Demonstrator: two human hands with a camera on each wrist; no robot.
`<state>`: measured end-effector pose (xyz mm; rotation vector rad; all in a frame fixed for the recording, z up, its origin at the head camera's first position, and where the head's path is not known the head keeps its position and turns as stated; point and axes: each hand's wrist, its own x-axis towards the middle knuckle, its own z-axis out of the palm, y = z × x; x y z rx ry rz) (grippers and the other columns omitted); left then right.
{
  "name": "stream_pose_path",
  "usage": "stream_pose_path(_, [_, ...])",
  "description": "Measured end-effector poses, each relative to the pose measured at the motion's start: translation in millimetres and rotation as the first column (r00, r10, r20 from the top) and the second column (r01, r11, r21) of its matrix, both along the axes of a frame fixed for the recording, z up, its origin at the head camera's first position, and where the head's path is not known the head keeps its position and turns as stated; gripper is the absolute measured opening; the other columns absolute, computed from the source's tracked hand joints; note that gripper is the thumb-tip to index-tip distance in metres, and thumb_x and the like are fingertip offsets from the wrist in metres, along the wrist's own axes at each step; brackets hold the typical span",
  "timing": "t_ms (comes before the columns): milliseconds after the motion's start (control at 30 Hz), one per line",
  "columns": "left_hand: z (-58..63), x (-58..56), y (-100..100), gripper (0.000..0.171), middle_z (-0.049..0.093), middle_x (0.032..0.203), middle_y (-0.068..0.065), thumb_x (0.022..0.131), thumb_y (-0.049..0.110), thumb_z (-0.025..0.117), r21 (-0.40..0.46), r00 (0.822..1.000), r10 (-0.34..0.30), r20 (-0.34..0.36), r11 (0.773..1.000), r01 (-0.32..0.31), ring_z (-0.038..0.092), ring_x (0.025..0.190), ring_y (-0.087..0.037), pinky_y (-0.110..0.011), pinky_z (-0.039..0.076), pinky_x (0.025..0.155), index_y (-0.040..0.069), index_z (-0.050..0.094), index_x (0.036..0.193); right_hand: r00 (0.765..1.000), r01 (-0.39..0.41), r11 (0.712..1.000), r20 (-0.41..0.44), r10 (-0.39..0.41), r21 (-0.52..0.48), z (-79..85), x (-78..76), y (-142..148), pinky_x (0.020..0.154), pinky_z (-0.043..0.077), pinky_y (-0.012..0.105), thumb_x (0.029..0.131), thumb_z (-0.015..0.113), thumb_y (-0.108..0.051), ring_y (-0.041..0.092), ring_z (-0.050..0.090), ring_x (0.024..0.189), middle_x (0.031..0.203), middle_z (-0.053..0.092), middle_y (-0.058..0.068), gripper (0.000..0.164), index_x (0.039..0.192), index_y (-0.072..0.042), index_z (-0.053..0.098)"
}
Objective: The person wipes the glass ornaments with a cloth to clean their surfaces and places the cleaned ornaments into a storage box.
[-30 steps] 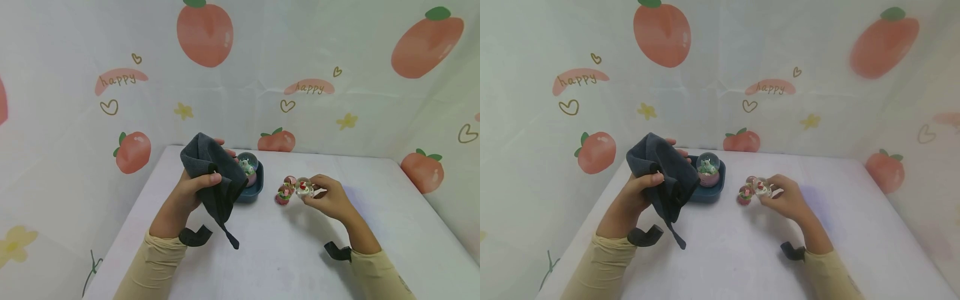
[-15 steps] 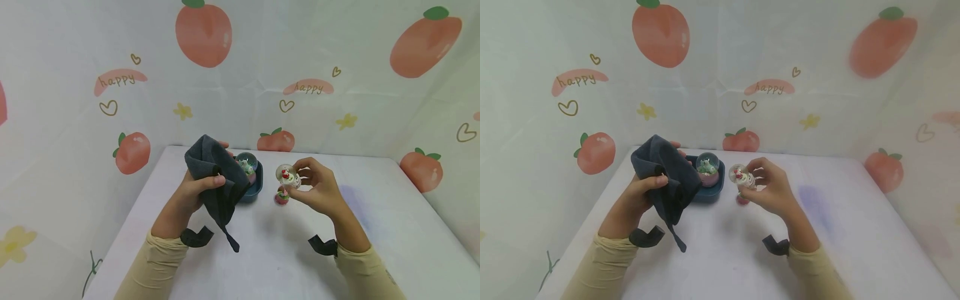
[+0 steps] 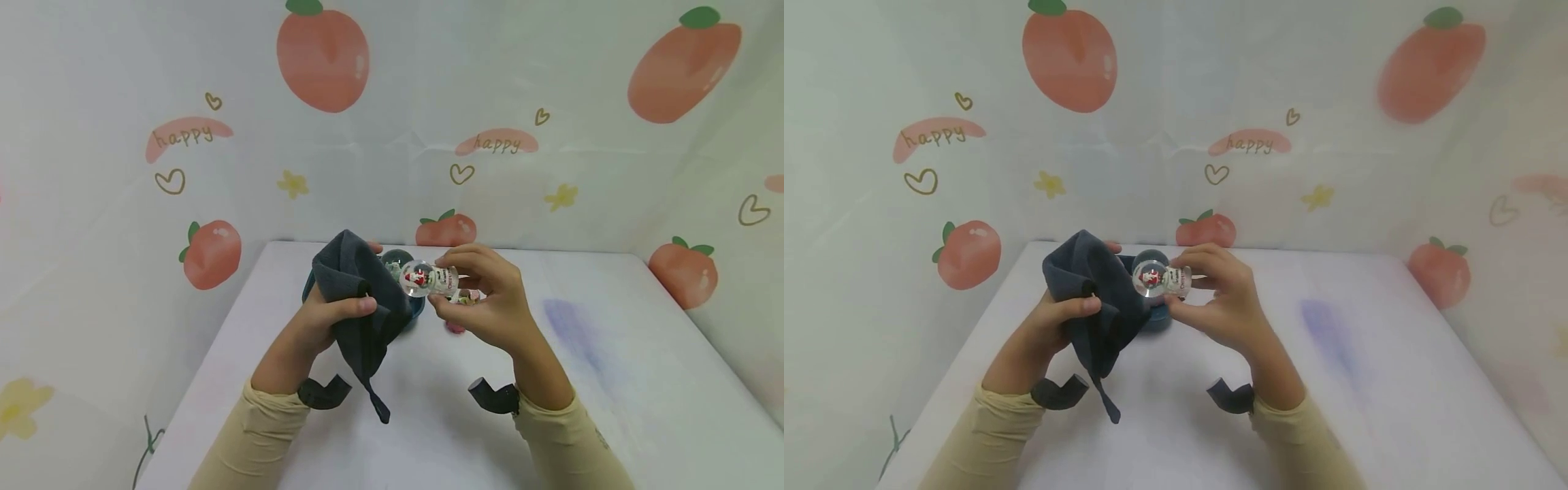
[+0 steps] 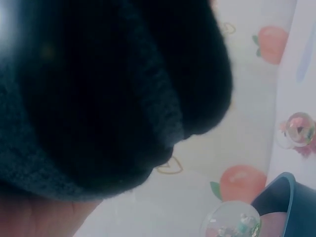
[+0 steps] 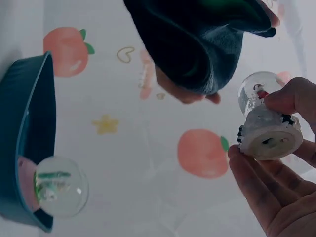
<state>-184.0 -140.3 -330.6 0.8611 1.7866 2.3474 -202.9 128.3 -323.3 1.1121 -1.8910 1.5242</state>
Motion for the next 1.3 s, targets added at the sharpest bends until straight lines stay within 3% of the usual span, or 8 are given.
stream_pose_path(233, [-1.8, 0.7, 1.7, 0.082, 0.064, 0.115, -0.001, 0.085, 0.032, 0.088, -0.028, 0.999, -0.014, -0.029, 1.0, 0.013, 0.06, 0.104, -0.015, -0.028, 0.055, 0.088, -0.003, 0.045, 0.145, 0.996, 0.002, 0.998, -0.088, 0.004, 0.069, 3.0, 3.1, -15.4, 0.071, 0.063, 0.025, 0.069, 0.09, 0.009, 0.014, 0.071, 0.089, 0.113, 0.073, 0.01, 0.048, 0.113, -0.006, 0.078])
stream_pose_path(400, [-3.0, -0.8, 3.0, 0.088, 0.064, 0.12, -0.001, 0.086, 0.036, 0.087, -0.054, 0.999, 0.018, -0.043, 0.998, -0.02, 0.059, 0.107, -0.014, -0.027, 0.055, 0.091, -0.009, 0.042, 0.147, 0.989, 0.002, 0.998, -0.15, 0.008, 0.064, 4.9, 4.8, -24.7, 0.068, 0.063, 0.026, 0.07, 0.09, 0.006, 0.016, 0.069, 0.097, 0.114, 0.074, 0.009, 0.048, 0.114, -0.006, 0.077])
stream_pose_path(533, [-5.2, -2.6, 2.6, 0.101, 0.06, 0.129, -0.004, 0.087, 0.057, 0.084, -0.091, 0.998, 0.05, -0.032, 0.994, -0.053, 0.06, 0.113, -0.014, -0.026, 0.055, 0.096, -0.007, 0.04, 0.152, 0.984, 0.012, 0.999, -0.179, -0.004, 0.043, 5.0, 6.5, -31.2, 0.066, 0.063, 0.028, 0.07, 0.092, 0.005, 0.017, 0.068, 0.099, 0.112, 0.074, 0.01, 0.048, 0.114, -0.005, 0.076])
stream_pose_path(733, [-6.7, -1.7, 2.4, 0.114, 0.057, 0.129, -0.009, 0.083, 0.084, 0.066, -0.176, 0.989, 0.149, -0.011, 0.973, -0.149, 0.061, 0.113, -0.017, -0.025, 0.057, 0.093, -0.003, 0.043, 0.153, 0.98, 0.045, 0.998, -0.196, -0.035, 0.045, 2.1, 10.3, -39.0, 0.069, 0.063, 0.026, 0.07, 0.094, 0.006, 0.019, 0.07, 0.099, 0.114, 0.074, 0.013, 0.05, 0.115, -0.003, 0.076])
stream_pose_path(900, [-8.2, -2.6, 3.9, 0.098, 0.062, 0.12, -0.007, 0.089, 0.082, 0.061, -0.182, 0.975, 0.221, -0.015, 0.958, -0.22, 0.063, 0.104, -0.017, -0.025, 0.059, 0.085, -0.003, 0.056, 0.136, 0.98, 0.045, 0.996, -0.199, -0.028, 0.079, 0.4, 11.4, -40.4, 0.074, 0.064, 0.027, 0.071, 0.094, 0.005, 0.022, 0.072, 0.099, 0.117, 0.074, 0.014, 0.05, 0.118, -0.002, 0.076])
stream_pose_path(1000, [-7.6, -3.5, 4.9, 0.087, 0.065, 0.117, -0.006, 0.093, 0.077, 0.061, -0.174, 0.967, 0.253, -0.011, 0.952, -0.251, 0.066, 0.099, -0.017, -0.027, 0.061, 0.082, -0.001, 0.061, 0.129, 0.982, -0.013, 0.995, -0.188, 0.031, 0.096, 1.3, 10.9, -36.7, 0.077, 0.065, 0.03, 0.072, 0.091, 0.008, 0.023, 0.074, 0.101, 0.119, 0.074, 0.017, 0.052, 0.121, 0.001, 0.075])
stream_pose_path(1133, [-5.9, -3.8, 5.7, 0.073, 0.067, 0.114, -0.007, 0.099, 0.066, 0.064, -0.164, 0.962, 0.273, 0.014, 0.95, -0.267, 0.068, 0.096, -0.017, -0.028, 0.061, 0.08, -0.001, 0.064, 0.126, 0.981, -0.089, 0.989, -0.159, 0.108, 0.12, 2.0, 9.6, -30.8, 0.079, 0.066, 0.032, 0.073, 0.087, 0.013, 0.025, 0.074, 0.104, 0.122, 0.072, 0.019, 0.054, 0.125, 0.005, 0.073])
stream_pose_path(1300, [-7.0, -3.6, 7.2, 0.056, 0.071, 0.117, -0.005, 0.105, 0.047, 0.066, -0.166, 0.965, 0.262, 0.023, 0.953, -0.255, 0.067, 0.102, -0.016, -0.026, 0.061, 0.084, -0.003, 0.065, 0.128, 0.985, -0.099, 0.984, -0.126, 0.118, 0.149, -0.9, 8.2, -29.1, 0.077, 0.065, 0.03, 0.078, 0.087, 0.011, 0.024, 0.075, 0.1, 0.124, 0.072, 0.02, 0.053, 0.128, 0.006, 0.072])
